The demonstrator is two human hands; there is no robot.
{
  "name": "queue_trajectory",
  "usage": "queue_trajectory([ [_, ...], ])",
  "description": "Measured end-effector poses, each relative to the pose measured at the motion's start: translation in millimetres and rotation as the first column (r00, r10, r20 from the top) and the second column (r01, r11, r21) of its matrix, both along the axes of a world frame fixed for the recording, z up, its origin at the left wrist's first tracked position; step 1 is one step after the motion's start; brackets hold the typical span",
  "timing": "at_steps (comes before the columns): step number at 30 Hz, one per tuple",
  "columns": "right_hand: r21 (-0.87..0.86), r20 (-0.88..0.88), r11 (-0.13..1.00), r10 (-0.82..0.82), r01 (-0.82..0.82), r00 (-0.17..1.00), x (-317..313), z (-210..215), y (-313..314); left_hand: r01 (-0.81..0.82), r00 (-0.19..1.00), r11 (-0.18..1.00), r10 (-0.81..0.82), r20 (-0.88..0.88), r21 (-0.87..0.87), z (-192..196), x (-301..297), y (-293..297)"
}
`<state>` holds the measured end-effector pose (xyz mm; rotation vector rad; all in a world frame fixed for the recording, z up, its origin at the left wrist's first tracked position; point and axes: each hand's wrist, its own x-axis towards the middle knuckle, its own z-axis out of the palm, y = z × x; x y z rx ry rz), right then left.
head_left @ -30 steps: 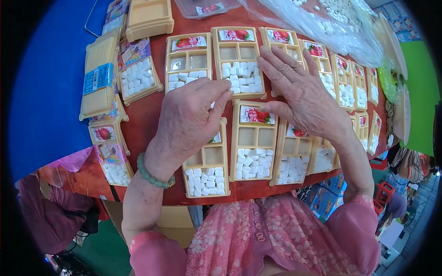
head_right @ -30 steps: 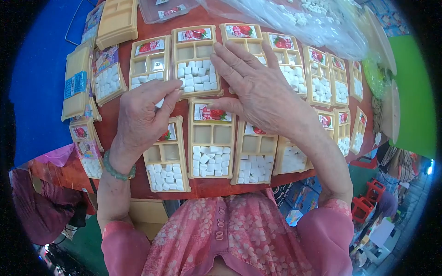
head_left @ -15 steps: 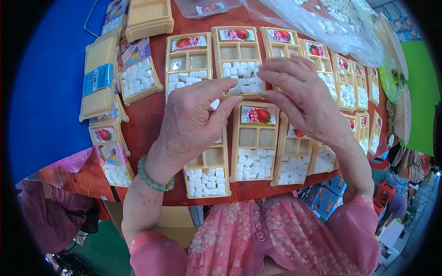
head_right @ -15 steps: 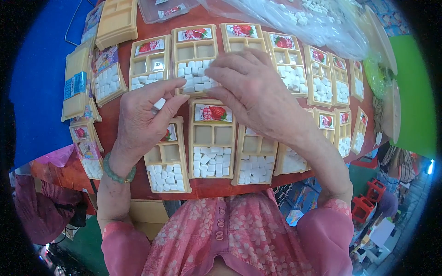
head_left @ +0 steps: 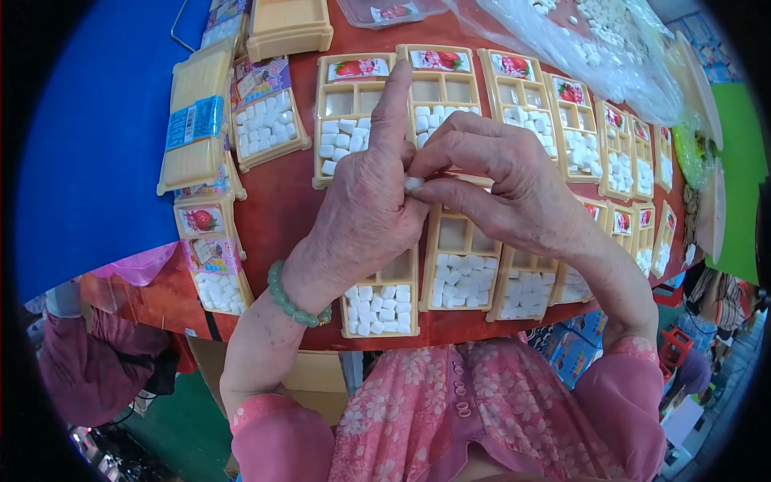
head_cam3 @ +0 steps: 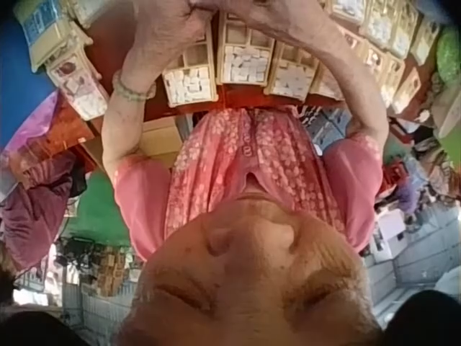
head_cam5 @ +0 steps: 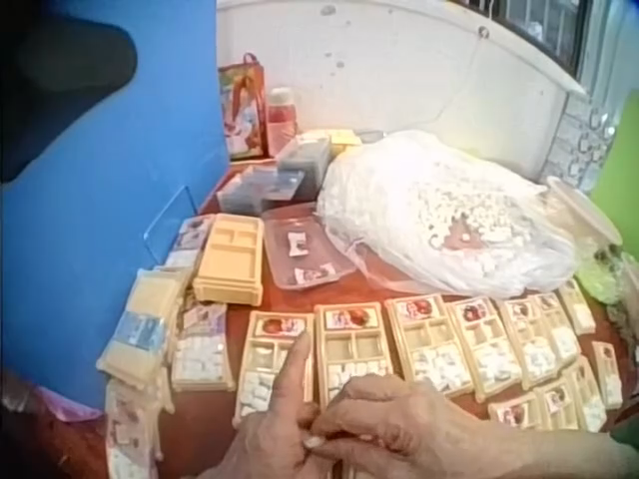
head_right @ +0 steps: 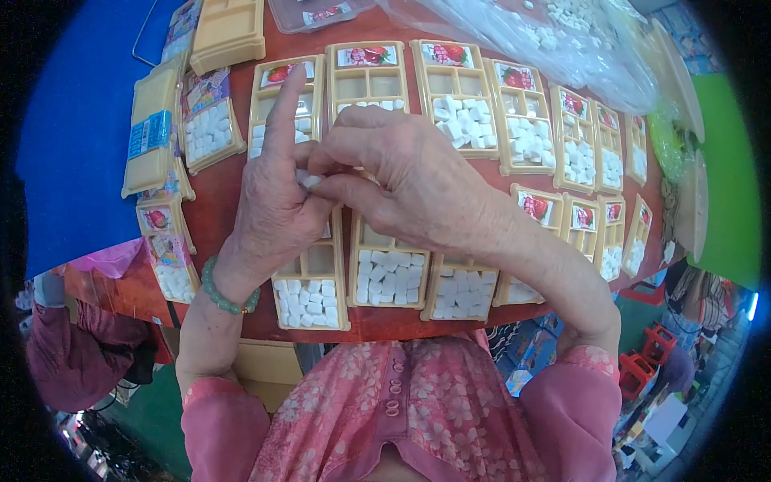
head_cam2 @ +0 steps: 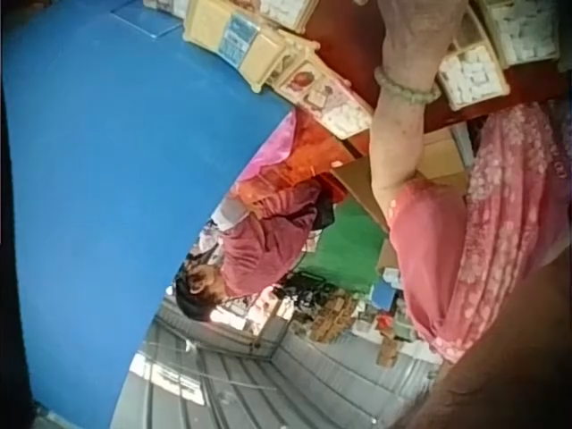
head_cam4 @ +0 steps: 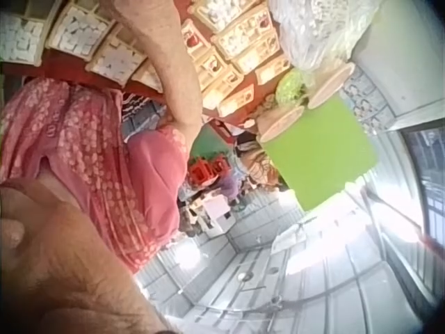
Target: Packaging small white square items into partitioned plastic trays on a factory work table.
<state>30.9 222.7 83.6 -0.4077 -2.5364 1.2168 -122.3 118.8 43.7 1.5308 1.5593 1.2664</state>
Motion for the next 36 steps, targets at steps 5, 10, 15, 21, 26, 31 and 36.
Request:
queue_trajectory([
  [5,-0.078,0.002,0.996,-0.037,0.038,0.999,0,1,2,0.005,0.999,1.000,-0.003,-0.051,0.023,-4,-1,1],
  [10,-0.371,0.027,0.900,-0.234,0.227,0.972,19,1,34,0.003,0.995,0.998,-0.009,-0.100,-0.065,6,-5,3],
  [15,-0.070,0.128,0.968,-0.230,0.240,0.965,27,-4,51,0.047,0.967,0.986,-0.005,-0.254,0.161,-6,-6,3],
  [21,0.158,0.136,0.971,-0.201,0.179,0.970,22,-14,47,0.073,0.891,0.986,0.002,-0.453,0.150,-2,-4,3],
  [26,0.266,0.034,0.952,-0.164,0.149,0.986,18,-19,48,0.071,0.866,0.982,0.026,-0.499,0.174,-2,-3,3],
  [31,0.312,0.043,0.940,-0.159,0.137,0.986,17,-21,48,0.072,0.853,0.985,0.019,-0.522,0.154,-5,-3,2],
  [36,0.453,0.063,0.889,-0.105,0.066,0.992,18,-17,46,0.062,0.844,0.992,0.009,-0.536,0.114,-6,-4,1],
])
